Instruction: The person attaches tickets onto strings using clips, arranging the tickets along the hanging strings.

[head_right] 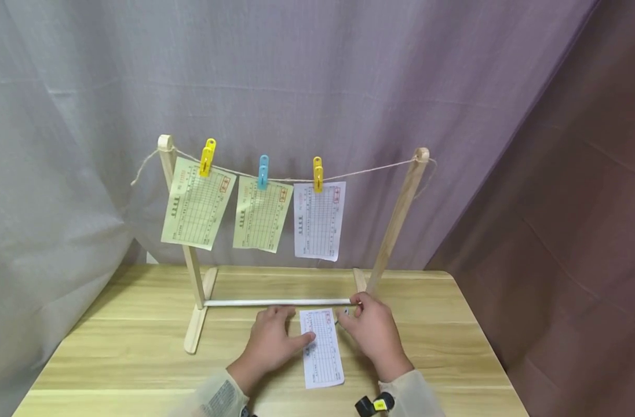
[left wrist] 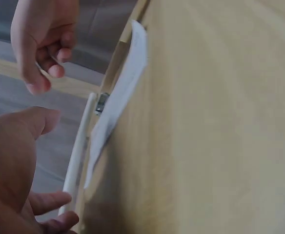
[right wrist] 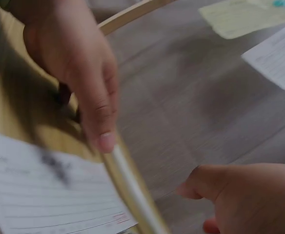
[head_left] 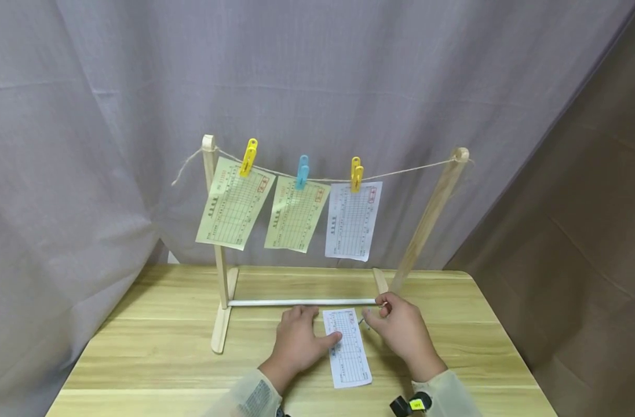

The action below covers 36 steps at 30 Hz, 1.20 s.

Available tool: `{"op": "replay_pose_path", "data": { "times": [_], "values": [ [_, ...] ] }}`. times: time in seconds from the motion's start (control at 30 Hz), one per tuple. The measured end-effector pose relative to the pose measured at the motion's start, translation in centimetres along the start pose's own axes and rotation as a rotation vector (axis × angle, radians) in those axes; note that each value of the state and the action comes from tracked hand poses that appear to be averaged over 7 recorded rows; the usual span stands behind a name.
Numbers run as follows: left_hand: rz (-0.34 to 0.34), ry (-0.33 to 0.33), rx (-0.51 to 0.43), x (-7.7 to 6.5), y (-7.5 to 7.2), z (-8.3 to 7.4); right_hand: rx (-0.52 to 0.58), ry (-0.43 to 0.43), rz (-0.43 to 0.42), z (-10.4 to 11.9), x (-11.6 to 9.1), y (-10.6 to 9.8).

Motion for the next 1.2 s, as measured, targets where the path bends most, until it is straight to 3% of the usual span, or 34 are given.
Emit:
{"op": "replay_pose_path", "data": {
  "times": [0.13, 0.3, 0.6, 0.77, 0.93, 1.2],
  "values": [
    [-0.029, -0.012, 0.049, -0.3, 0.8, 0.0, -0.073, 0.053, 0.044, -1.0, -0.1, 1.5],
    [-0.032, -0.013, 0.113, -0.9, 1.4, -0.5, -0.165, 0.057, 0.069, -1.5, 0.0, 2.5],
    [0.064, 0.033, 0.308, -1.6, 2.4, -0.9, -0.188, 0.088, 0.094, -2.1, 0.4, 3.6],
    [0.073, 0.083, 0.391, -1.5, 2.0, -0.9, -0.189, 0.089, 0.086, -2.3, 0.8, 4.1],
    [0.124, 0.120, 0.430, -1.1, 0.8, -1.0, -0.201, 0.067, 0.083, -2.3, 1.1, 4.3],
    [0.264, 0.165, 0.355, -0.3, -0.9, -1.2, -0.226, 0.045, 0.088, -2.4, 1.4, 4.2]
  ]
}}
Point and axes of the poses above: each hand's wrist, its own x-axis towards the middle knuckle, its own y-axis out of the palm, z = x × y, the point moved 2 cm from there along x, towards the middle knuckle, and after that the axes turned 4 degrees about -z, right-handed, at the moved point
